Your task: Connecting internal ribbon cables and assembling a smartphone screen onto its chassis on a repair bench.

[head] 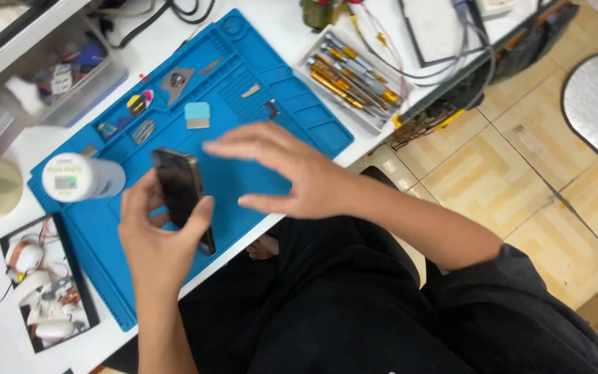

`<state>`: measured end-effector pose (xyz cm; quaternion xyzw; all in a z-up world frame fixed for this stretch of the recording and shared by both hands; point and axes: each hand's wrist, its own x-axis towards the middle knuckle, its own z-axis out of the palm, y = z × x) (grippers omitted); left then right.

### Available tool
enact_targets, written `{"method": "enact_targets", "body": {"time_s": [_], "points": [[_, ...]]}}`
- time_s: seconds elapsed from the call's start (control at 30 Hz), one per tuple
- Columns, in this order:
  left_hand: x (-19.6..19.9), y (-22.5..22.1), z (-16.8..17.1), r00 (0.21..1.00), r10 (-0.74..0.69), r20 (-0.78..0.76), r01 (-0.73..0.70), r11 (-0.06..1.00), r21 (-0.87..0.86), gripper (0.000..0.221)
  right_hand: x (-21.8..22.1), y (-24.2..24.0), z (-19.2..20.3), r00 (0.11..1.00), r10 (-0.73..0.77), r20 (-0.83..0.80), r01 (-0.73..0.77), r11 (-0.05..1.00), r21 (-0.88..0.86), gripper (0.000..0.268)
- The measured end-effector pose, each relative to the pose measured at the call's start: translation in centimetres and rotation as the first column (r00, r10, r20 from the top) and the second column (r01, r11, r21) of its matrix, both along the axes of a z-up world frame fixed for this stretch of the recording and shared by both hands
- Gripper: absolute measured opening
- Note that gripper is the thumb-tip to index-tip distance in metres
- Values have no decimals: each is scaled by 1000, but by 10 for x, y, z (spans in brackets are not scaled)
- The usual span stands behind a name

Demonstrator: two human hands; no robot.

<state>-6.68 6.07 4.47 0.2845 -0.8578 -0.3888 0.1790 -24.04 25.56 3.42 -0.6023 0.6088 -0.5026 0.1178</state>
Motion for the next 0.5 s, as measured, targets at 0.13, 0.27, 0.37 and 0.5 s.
{"method": "enact_targets", "body": {"time_s": [0.13,0.27,0.37,0.5], "points": [[-2,4,3,996,72,52,-69,996,-53,71,33,68,-22,992,128,4,-128,992,8,39],[-7,10,4,967,183,178,-165,980,-110,73,42,143,-78,989,121,-85,-97,966,240,23],[-11,13,7,932,231,280,-210,972,-105,73,29,192,-113,887,-460,40,425,849,313,17],[-14,20,11,890,263,373,-240,965,-108,75,-38,247,-139,235,-941,244,931,290,223,16]]}}
